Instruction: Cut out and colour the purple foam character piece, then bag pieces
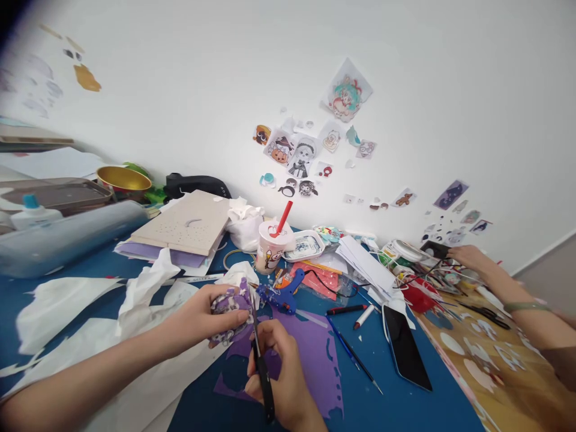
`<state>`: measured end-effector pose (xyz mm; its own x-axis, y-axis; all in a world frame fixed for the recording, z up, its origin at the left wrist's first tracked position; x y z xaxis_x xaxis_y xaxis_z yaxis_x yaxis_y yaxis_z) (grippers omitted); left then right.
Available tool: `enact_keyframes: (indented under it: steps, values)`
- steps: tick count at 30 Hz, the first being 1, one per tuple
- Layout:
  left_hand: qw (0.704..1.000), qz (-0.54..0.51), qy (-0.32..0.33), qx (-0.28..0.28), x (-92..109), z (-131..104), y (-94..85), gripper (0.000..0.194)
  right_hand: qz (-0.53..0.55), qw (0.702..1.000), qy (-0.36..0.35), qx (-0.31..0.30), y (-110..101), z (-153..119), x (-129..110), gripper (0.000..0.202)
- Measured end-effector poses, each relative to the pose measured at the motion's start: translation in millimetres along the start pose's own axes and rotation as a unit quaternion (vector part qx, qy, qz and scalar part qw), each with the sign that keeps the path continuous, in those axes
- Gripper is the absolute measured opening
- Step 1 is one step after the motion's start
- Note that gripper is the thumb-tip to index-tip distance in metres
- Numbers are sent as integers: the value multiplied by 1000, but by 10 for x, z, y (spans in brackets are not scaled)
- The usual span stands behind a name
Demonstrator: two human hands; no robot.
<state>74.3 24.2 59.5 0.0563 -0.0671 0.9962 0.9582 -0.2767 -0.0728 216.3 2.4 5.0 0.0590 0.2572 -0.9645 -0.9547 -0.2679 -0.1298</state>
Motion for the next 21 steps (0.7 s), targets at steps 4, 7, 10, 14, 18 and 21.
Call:
enact_keyframes:
  steps: [4,7,10,14,18,21]
  values:
    - [1000,8,2,1,-16,7,-12,25,6,1000,22,17,-21,-14,63,77]
    - [1000,19,10,-1,-13,13,-19,25,15,999,37,16,-7,-17,46,76]
    - [999,37,16,-5,-9,20,-23,26,12,1000,27,-4,24,-9,-35,77]
    - [998,49,12,-22,0,34,-16,26,-9,999,15,-37,44,6,-116,78]
    - [998,47,7,-38,8,42,-13,27,4,999,11,-39,33,9,-104,75]
    - [998,46,5,-41,-19,37,-10,27,12,1000,9,-26,22,3,-51,74]
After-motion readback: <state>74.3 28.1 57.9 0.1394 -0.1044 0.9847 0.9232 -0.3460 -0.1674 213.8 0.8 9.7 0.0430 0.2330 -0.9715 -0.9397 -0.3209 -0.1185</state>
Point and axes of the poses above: each hand's wrist, its own z-axis towards the middle knuckle, its own y-axis out of the palm, x = y × z, the point moved 5 cm from there along z, towards the middle knuckle, and after that the axes turned 6 degrees about x, right-handed, at the moved point
